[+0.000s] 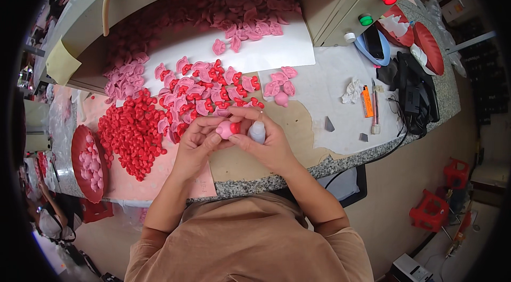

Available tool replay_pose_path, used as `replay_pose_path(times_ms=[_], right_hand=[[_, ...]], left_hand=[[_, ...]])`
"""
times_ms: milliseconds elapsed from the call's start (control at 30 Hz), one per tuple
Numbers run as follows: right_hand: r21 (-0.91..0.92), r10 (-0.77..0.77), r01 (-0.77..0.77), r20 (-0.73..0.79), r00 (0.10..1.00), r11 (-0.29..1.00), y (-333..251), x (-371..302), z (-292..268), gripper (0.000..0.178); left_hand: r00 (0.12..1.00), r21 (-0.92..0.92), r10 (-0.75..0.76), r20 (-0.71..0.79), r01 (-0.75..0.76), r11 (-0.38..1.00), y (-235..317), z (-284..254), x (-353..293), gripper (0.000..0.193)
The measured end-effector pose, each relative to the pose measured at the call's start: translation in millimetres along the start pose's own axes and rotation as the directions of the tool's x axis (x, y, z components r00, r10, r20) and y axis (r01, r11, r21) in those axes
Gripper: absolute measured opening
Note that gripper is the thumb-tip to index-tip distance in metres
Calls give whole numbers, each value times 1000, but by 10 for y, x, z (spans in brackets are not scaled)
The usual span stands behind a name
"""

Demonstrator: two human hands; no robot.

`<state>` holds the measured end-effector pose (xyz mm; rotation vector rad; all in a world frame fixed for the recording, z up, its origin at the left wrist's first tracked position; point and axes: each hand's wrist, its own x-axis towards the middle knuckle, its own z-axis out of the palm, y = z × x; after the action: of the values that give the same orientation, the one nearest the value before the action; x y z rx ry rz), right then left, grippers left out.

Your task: Applying glue to small pink components and joining them together on a workbench.

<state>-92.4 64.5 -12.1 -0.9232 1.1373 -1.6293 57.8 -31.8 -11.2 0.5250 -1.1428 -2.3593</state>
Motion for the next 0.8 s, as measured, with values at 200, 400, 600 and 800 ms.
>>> replay_pose_path(times_ms=[200, 400, 600, 800], right_hand=[[-371, -236, 229, 28, 971, 900, 14, 4, -2, 46], [-509, -286, 248, 5, 958, 824, 25, -5, 18, 41], [-530, -273, 222, -18, 962, 818, 27, 9, -36, 37], [-526, -294, 258, 15, 956, 810, -2, 66, 59, 36]], left_hand=[[997, 78, 69, 33, -71, 994, -98, -53, 4, 32], [998, -6, -45, -41, 45, 999, -73, 2, -16, 32], [1000, 46, -9, 19, 8, 999, -122, -6, 56, 32], [998, 90, 65, 1, -64, 994, -44, -60, -6, 30]])
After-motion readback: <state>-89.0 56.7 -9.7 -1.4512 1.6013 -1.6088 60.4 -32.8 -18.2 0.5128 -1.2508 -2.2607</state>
